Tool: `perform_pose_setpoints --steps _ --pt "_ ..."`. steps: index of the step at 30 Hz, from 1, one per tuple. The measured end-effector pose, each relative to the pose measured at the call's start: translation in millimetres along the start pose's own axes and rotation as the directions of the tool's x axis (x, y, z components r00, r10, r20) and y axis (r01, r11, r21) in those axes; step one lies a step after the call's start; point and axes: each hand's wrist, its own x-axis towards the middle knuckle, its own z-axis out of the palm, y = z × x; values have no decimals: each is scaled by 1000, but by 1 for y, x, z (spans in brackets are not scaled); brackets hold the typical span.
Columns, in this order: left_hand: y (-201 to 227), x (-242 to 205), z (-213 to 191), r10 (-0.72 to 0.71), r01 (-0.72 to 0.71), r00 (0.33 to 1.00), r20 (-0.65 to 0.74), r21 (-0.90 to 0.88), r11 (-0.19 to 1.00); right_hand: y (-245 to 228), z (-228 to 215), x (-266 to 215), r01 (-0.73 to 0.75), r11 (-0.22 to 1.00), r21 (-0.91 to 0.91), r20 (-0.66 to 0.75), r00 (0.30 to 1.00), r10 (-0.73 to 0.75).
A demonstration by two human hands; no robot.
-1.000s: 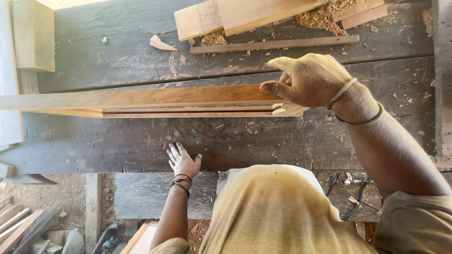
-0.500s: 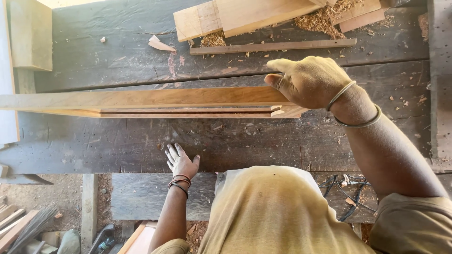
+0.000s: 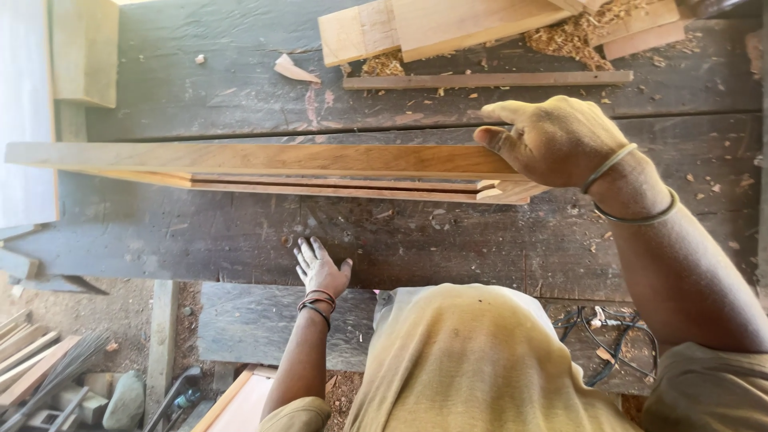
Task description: The person assembles a wooden frame on a workbench. They pick up shaped wood pieces, fit a rail into the frame's groove, use a hammer to tap pieces into place, and press the joints together by hand, adjusting the frame's position on the bench as they work.
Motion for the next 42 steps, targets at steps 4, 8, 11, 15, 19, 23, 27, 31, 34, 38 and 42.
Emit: perform_pose_setpoints --steps 4,8,11,15,19,23,27,31,34,38,42 --pt "1 -1 -1 6 -6 1000 -2 -12 1000 -1 -2 -2 -5 999 -47 -26 1000 4" --pt "-1 0 2 13 -13 1000 -17 -15 1000 -5 -3 -2 19 999 -28 -53 998 -20" --pt "-1 1 2 5 -5 1000 0 -13 1000 -5 -3 -2 -49 998 -34 -11 999 49" --pt "-2 1 4 11 -11 1000 -8 -15 1000 -2 -1 -3 11 999 -44 -73 997 -14" --pt "0 0 2 6 -6 1000 1 -13 1000 -4 -2 -3 -6 999 -32 -68 998 3" --pt "-1 0 3 9 -9 1000 -3 -15 1000 0 0 -5 -1 1000 -10 -73 997 0" --pt "-1 -5 -9 22 -22 1000 10 -13 1000 30 8 -12 129 991 -28 -236 963 -132" --pt "-12 -11 -40 18 -4 999 47 -279 960 57 6 -45 224 963 151 -577 811 -98" --pt "-87 42 -28 106 -259 917 -385 -370 892 103 49 -80 436 734 520 -726 679 112" --pt "-184 95 -108 -92 -129 862 -498 -390 912 123 152 -124 309 675 670 -656 672 343" --pt "-236 130 -192 -374 -162 859 -349 -879 448 75 196 -128 -147 816 560 -471 753 459"
